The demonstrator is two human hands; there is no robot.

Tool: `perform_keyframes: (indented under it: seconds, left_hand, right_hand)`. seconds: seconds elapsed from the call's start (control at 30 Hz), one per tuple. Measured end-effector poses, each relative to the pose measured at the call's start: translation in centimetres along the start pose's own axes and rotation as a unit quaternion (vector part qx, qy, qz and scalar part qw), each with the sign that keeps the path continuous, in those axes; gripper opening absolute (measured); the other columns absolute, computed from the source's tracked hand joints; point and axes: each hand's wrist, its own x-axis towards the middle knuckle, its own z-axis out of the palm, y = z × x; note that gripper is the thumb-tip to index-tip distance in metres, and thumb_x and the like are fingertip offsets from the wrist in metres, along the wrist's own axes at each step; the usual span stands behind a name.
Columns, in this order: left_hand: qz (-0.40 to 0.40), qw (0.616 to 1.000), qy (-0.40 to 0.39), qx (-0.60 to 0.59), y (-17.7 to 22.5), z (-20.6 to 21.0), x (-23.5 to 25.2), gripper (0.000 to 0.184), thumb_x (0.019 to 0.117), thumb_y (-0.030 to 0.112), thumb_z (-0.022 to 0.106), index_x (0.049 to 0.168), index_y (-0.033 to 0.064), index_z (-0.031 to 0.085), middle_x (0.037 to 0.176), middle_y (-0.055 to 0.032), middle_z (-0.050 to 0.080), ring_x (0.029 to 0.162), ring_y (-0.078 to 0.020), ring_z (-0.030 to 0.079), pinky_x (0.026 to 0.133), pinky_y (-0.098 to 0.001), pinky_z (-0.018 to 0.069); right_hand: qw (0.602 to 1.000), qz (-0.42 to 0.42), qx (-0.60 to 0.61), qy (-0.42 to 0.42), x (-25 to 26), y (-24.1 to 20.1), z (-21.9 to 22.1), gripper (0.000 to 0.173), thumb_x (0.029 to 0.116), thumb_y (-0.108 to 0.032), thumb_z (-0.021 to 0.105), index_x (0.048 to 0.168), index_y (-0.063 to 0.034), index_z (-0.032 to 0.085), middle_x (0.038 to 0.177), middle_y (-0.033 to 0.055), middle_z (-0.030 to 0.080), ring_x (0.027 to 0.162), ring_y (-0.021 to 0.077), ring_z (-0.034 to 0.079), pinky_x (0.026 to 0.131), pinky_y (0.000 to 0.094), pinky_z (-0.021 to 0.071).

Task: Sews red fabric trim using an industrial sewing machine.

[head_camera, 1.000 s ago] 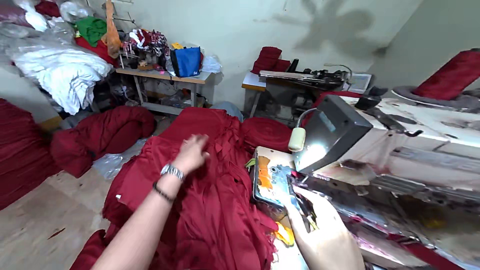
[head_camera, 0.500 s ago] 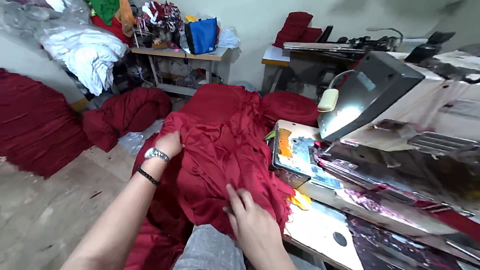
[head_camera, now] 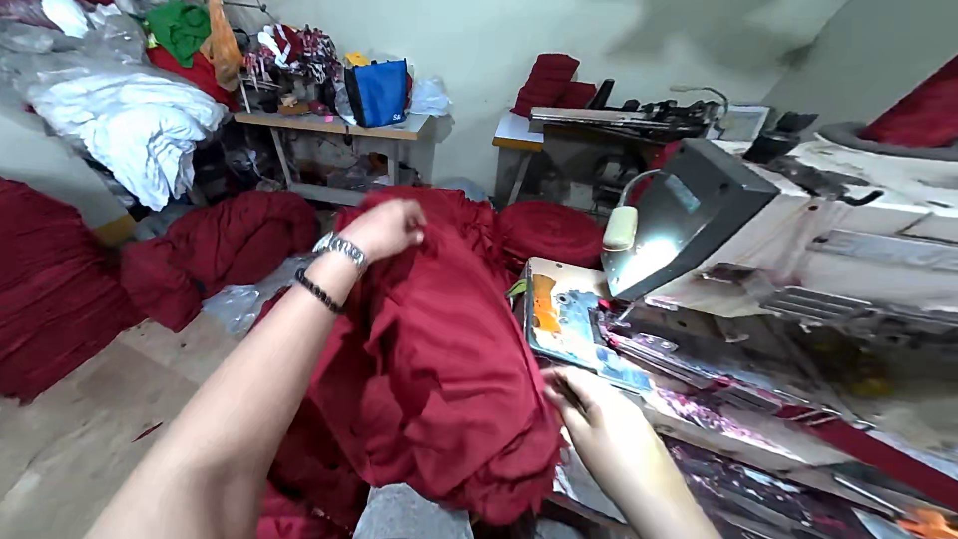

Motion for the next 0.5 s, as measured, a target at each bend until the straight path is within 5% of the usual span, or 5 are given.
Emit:
perform_keyframes:
  seconds: [0.1,0.2,0.3,0.4,0.5]
  left_hand:
    - [-0.013,0.997,-0.031,-0.072,-0.9,2.6,-2.4,0.026,0.0997,0.010,0.064,0.125,0.0034,0.066,0.124,-0.0181,0.066,0.115,-0.0298,0.065,0.102,-0.0504,0.0509]
    - [0.048,0.971,-0.044,-0.229,-0.6,4.0,-6.1,0.015,0.0982,0.002,0.060,0.109,-0.0005,0.070,0.103,-0.0104,0.072,0.092,-0.0163,0.068,0.086,-0.0372,0.0568]
    - [0.122,0.963,-0.128,-0.205,-0.2,6.2,-8.1,0.021,0.0883,-0.005,0.064,0.103,0.0051,0.075,0.114,-0.0035,0.072,0.108,-0.0123,0.066,0.097,-0.0351,0.0549]
    - [0.054,0.974,-0.201,-0.089,-1.0,8.9,-8.6,0.023,0.0892,0.005,0.074,0.112,0.0098,0.075,0.131,-0.0060,0.065,0.130,-0.0221,0.055,0.112,-0.0462,0.0427]
    - [0.025,0.978,-0.136,-0.157,-2.6,10.5,-9.1,0.013,0.0917,0.013,0.074,0.102,0.0060,0.077,0.122,-0.0062,0.070,0.121,-0.0169,0.061,0.108,-0.0390,0.0462]
  right_hand:
    - [0.999,-0.023,-0.040,0.017,-2.4,0.3,0.1,0.022,0.0963,-0.005,0.060,0.113,0.0009,0.073,0.104,0.0204,0.071,0.092,0.0361,0.072,0.078,0.0551,0.0579]
    - [0.995,-0.099,-0.001,0.032,-3.8,-3.3,1.5,0.018,0.0945,-0.007,0.063,0.107,0.0000,0.073,0.096,0.0168,0.071,0.078,0.0302,0.072,0.063,0.0475,0.0599]
    - [0.994,-0.103,-0.026,0.026,-3.3,-6.3,5.5,0.030,0.0917,-0.030,0.071,0.108,-0.0050,0.074,0.093,0.0130,0.071,0.070,0.0267,0.072,0.054,0.0435,0.0586]
    - [0.996,-0.024,-0.060,-0.058,-2.4,-6.8,7.7,0.028,0.0918,-0.021,0.071,0.115,-0.0044,0.069,0.102,0.0159,0.071,0.079,0.0304,0.073,0.063,0.0448,0.0601]
    - [0.996,0.000,0.060,-0.066,-2.0,-4.7,7.7,0.017,0.0943,-0.011,0.065,0.106,-0.0017,0.072,0.099,0.0150,0.071,0.088,0.0275,0.072,0.077,0.0425,0.0598]
